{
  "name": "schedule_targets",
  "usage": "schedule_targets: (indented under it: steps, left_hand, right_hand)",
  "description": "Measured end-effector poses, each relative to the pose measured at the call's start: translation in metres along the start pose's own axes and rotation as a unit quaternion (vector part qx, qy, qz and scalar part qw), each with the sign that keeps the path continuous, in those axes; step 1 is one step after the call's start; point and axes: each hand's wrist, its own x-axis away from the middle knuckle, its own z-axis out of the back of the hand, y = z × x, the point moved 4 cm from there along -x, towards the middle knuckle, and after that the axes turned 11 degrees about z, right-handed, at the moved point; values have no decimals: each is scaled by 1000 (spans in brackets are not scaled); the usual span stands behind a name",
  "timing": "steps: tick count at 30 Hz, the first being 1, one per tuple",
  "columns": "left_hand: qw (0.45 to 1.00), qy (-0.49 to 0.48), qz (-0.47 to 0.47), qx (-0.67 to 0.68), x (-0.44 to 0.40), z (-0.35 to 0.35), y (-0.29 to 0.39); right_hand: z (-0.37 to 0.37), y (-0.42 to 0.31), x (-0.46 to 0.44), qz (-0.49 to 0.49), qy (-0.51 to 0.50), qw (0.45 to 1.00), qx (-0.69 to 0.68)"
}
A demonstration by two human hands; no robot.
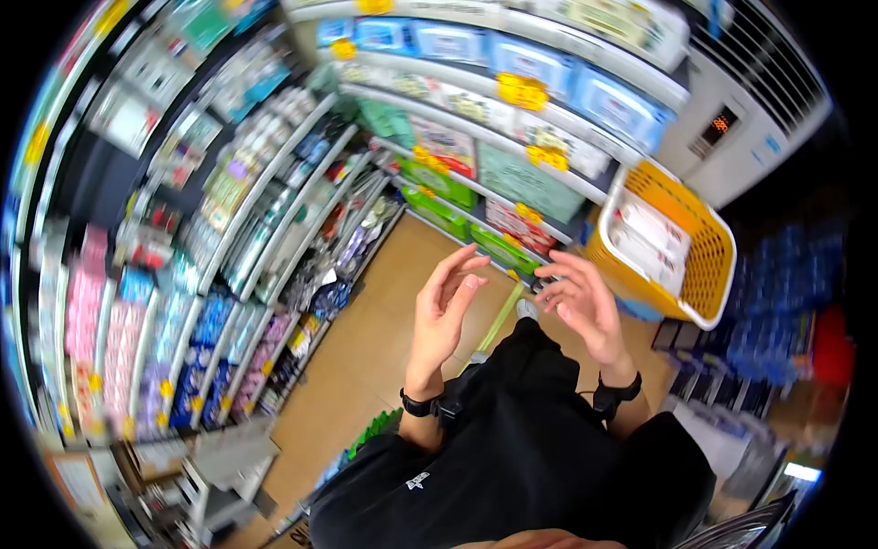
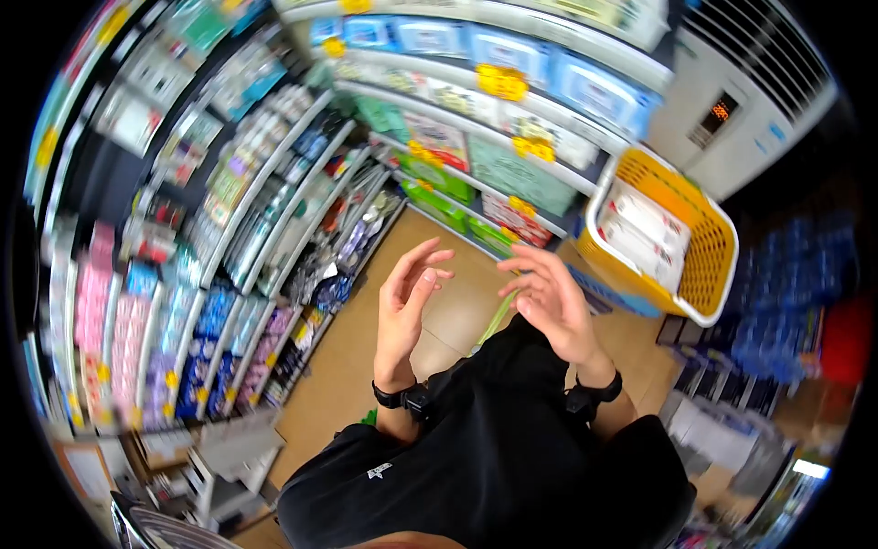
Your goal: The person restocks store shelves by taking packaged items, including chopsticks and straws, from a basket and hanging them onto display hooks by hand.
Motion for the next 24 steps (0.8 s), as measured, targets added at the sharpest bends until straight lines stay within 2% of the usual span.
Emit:
schedule_targets:
  steps: [10, 14, 17, 20, 22, 24]
  left_hand:
    - [980, -174, 50, -84, -66, -119, -23]
    - [968, -217, 40, -122, -102, -181, -39]
    - [951, -231, 12, -205, -130, -225, -52]
    - [918, -262, 1, -298, -158, -268, -55]
    - [915, -267, -12, -304, -179, -296, -64]
    - [882, -291, -43, -369, -198, -329, -70]
  right_hand:
    - [93, -29, 49, 33, 159, 985, 54]
    - [151, -32, 67, 28, 207, 977, 48]
    - [190, -28, 79, 5, 234, 971, 35]
    - [227, -23, 94, -17, 251, 966, 67]
    - [251, -21, 103, -30, 247, 958, 140]
    - [273, -27, 110, -31, 271, 950, 149]
